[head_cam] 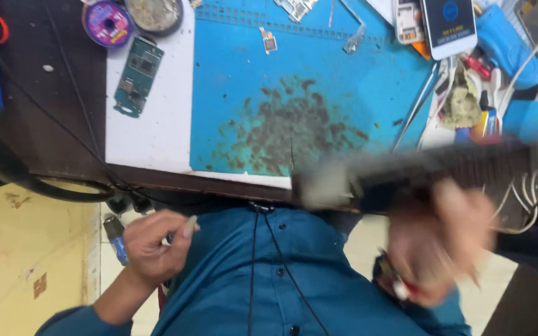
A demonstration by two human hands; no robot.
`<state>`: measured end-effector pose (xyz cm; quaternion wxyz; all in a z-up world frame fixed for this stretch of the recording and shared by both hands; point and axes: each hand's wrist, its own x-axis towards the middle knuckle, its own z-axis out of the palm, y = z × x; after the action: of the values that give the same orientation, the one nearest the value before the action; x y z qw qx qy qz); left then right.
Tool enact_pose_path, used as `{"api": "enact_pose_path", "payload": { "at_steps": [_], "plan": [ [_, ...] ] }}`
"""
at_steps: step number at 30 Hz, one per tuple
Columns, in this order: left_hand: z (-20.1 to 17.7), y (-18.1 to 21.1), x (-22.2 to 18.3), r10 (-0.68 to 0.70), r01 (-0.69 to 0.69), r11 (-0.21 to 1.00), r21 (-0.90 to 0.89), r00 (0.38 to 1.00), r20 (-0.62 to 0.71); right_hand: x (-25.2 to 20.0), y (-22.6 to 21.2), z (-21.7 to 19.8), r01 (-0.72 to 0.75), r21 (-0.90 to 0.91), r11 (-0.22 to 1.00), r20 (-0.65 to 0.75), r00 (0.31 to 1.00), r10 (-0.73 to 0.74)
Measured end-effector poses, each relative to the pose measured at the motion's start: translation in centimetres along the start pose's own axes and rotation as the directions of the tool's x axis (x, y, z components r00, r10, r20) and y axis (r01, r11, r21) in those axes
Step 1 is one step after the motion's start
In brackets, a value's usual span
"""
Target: The person disassembles a smartphone, removes the screen and internal components, cleans the frame with a cloth, and applies adhesive along the edges. The person uses tweezers and a cloth to handle small parts and wipe surfaces.
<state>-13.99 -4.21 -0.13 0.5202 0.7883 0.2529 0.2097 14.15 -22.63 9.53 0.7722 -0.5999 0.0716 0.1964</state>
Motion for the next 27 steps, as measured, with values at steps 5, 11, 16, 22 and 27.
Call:
{"api": "enact_pose_path", "payload": {
  "at_steps": [5, 11, 16, 22, 27],
  "plan": [
    [1.6, 1.7, 3.2, 0.059, -0.06, 0.998, -0.033, 0.998, -0.037, 2.9, 5.2, -1.5, -0.097, 0.119, 0.988, 0.196, 0.978, 0.072],
    [3.6, 3.2, 6.1, 0.26, -0.259, 0.964, -0.066, 0.966, 0.003, 3.4, 5.9, -1.7, -0.208, 0.058, 0.976, 0.218, 0.957, 0.191],
    [4.3, 4.0, 7.0, 0.313, -0.311, 0.948, -0.065, 0.95, 0.013, 3.3, 4.3, -2.0, -0.243, 0.014, 0.97, 0.236, 0.943, 0.233],
    [5.4, 4.1, 7.8, 0.355, -0.354, 0.932, -0.077, 0.935, -0.008, 3.0, 3.9, -3.0, -0.236, 0.063, 0.97, 0.258, 0.943, 0.212],
    [5.9, 4.2, 8.2, 0.416, -0.414, 0.905, -0.097, 0.909, 0.005, 2.2, 3.9, -3.0, -0.134, 0.035, 0.99, 0.233, 0.965, 0.123]
  ]
}}
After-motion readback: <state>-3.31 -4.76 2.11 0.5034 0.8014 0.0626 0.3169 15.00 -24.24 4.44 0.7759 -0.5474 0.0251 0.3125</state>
